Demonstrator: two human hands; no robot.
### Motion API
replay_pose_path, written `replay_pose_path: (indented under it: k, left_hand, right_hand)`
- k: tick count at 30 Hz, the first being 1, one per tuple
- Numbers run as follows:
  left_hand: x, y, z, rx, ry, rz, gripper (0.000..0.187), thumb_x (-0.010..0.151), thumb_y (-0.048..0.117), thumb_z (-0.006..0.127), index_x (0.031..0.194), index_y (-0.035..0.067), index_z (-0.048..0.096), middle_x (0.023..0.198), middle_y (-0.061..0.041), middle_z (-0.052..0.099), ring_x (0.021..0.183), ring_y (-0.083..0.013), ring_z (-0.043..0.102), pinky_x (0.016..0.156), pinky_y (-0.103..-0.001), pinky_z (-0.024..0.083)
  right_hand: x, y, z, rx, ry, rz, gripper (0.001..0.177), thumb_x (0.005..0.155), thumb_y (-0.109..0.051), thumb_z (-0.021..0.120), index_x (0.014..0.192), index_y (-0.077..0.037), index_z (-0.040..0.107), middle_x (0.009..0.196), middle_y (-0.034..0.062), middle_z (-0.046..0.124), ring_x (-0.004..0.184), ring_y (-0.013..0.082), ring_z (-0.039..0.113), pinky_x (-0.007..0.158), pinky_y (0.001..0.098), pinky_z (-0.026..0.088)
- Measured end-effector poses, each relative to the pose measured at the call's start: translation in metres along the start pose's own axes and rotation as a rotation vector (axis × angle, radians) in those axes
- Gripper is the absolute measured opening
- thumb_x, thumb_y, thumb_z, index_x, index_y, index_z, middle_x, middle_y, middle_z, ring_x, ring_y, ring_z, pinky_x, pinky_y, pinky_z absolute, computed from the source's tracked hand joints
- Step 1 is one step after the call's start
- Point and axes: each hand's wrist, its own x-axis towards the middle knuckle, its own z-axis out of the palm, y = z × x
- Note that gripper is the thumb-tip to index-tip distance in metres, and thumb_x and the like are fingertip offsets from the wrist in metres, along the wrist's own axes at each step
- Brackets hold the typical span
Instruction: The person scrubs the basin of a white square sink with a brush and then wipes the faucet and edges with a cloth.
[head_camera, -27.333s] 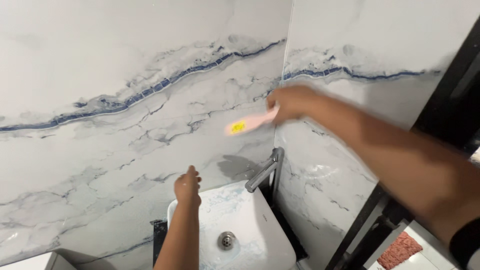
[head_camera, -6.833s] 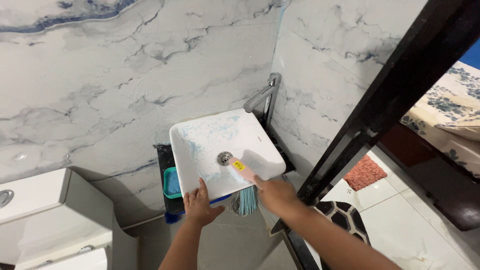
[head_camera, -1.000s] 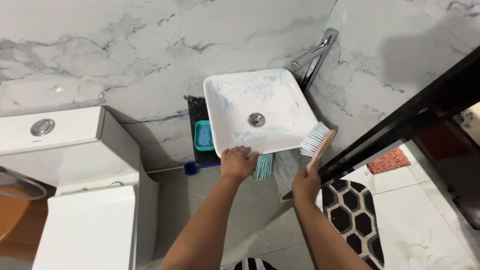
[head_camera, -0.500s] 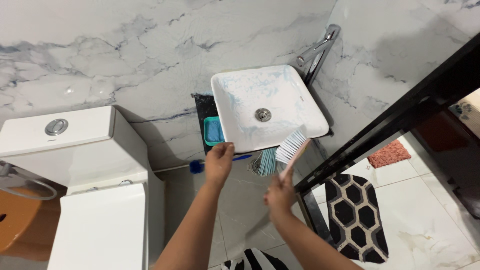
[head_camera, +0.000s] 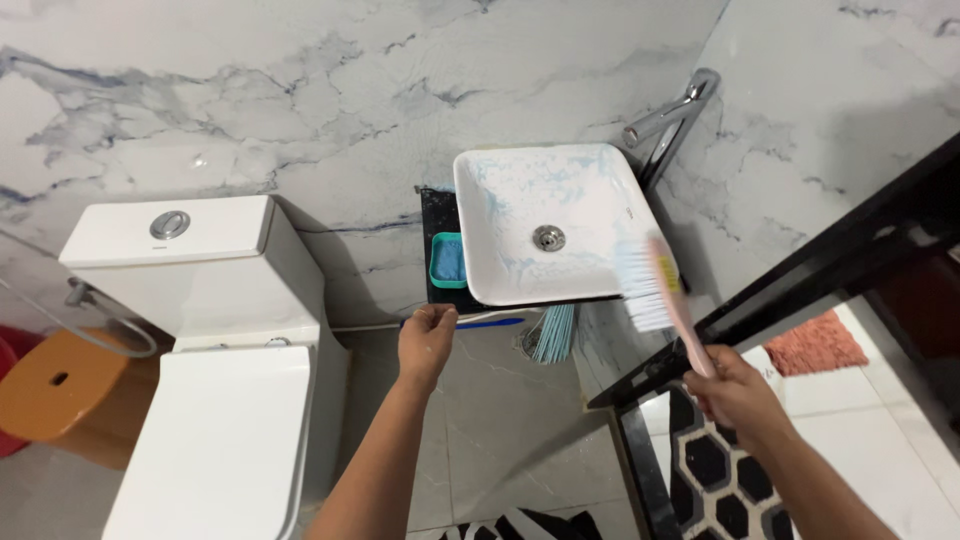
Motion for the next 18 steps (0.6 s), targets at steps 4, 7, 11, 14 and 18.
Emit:
replay_pose_path:
  k: [4,7,11,14,18]
  left_hand:
    - [-0.009,-0.007,0.029,-0.067,0.060,0.057,0.031,0.090,0.027,0.069,0.109,0.004,0.076,0.093,-0.008,0.078,0.086,-0.0180,0.072,0.080,-0.032,0.054]
    - [-0.023,-0.010,0.051,-0.048,0.150,0.004,0.031,0.089,0.028,0.070,0.109,0.004,0.077,0.094,-0.007,0.078,0.087,-0.0171,0.072,0.081,-0.031,0.054]
    - [-0.044,-0.011,0.078,-0.049,0.241,-0.044,0.032,0.090,0.028,0.070,0.109,0.003,0.076,0.096,-0.007,0.078,0.088,-0.0175,0.072,0.081,-0.032,0.054]
    - [-0.055,-0.009,0.096,-0.058,0.303,-0.107,0.033,0.090,0.028,0.070,0.110,0.004,0.075,0.096,-0.009,0.077,0.088,-0.0185,0.071,0.080,-0.033,0.053]
    - [-0.077,-0.019,0.105,-0.071,0.346,-0.096,0.032,0.089,0.027,0.070,0.109,0.002,0.076,0.094,-0.010,0.078,0.085,-0.0194,0.071,0.078,-0.034,0.054]
  right_hand:
    - [0.063,-0.007,-0.035,-0.101,-0.168,-0.236,0.039,0.094,-0.022,0.072,0.121,0.005,0.065,0.069,0.0055,0.052,0.056,0.0143,0.045,0.047,0.0298,0.037]
    - [0.107,-0.018,-0.063,-0.159,-0.217,-0.244,0.037,0.098,-0.032,0.063,0.118,-0.003,0.071,0.067,0.0016,0.053,0.057,0.0113,0.051,0.051,0.0281,0.049]
    - [0.134,-0.024,-0.105,-0.466,-0.337,-0.447,0.029,0.095,-0.031,0.065,0.106,-0.005,0.069,0.067,0.0012,0.058,0.057,0.0112,0.056,0.050,0.0298,0.045]
    - [0.146,-0.030,-0.116,-0.603,-0.372,-0.375,0.027,0.097,-0.033,0.061,0.106,-0.009,0.068,0.067,0.0031,0.058,0.057,0.0136,0.055,0.052,0.0321,0.045]
    - [0.150,-0.038,-0.118,-0.759,-0.304,-0.476,0.033,0.097,-0.044,0.058,0.108,-0.015,0.067,0.066,0.0047,0.064,0.057,0.0160,0.057,0.054,0.0354,0.048]
